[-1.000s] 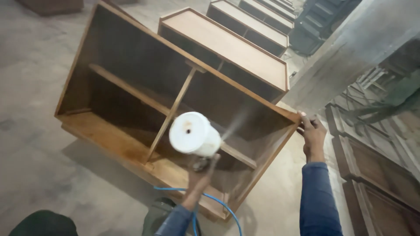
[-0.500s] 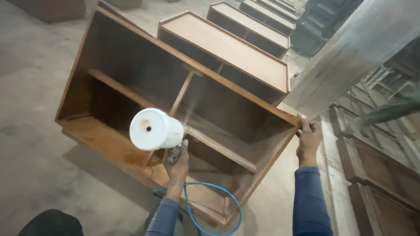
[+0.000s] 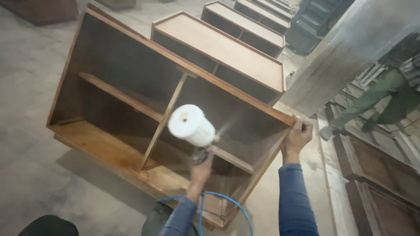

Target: The person holds a spray gun connected to a blue air hose and applies finish to a wooden cabinet, steadying and turning the cabinet with the other hand. They spray the interior shelves, dividers, and outer surfaces, repositioning around the piece to coat different sides.

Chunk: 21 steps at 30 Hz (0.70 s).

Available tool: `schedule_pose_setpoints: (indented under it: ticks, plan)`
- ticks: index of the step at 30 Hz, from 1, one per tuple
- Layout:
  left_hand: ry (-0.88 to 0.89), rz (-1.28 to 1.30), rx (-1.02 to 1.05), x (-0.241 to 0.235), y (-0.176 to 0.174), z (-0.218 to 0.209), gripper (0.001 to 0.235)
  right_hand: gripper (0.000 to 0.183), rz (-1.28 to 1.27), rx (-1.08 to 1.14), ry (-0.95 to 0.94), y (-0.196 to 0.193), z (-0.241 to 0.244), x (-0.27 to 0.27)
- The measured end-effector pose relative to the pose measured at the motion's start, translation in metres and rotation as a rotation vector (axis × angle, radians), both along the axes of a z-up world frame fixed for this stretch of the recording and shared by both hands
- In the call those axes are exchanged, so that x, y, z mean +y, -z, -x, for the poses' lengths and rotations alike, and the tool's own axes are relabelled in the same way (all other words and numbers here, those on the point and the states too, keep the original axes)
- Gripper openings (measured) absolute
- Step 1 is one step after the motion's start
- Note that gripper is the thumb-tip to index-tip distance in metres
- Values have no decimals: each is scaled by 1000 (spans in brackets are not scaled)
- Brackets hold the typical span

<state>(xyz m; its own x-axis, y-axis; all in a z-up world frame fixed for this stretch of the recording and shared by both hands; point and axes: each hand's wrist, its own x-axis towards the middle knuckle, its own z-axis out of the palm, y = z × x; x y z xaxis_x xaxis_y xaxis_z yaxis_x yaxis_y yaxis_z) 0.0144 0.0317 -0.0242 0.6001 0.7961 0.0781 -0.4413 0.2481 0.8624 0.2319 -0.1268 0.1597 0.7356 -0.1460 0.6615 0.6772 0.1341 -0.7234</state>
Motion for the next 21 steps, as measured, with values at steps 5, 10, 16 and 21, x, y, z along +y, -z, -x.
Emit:
schedule_pose_setpoints:
  ticks: [5,10,16,21]
  plan:
    - [93,857,-760,41,-39,38,30,13,-3,14,66,4,-3,4]
    - [-334,-50,-33,21,14,3,28,17,-4,-31,101,6,-6,5]
    - [80,237,56,-41,-22,-16,28,20,114,-16,221,4,3,4]
    - [70,21,86,-9,-28,-8,26,17,57,-4,130,-3,11,6]
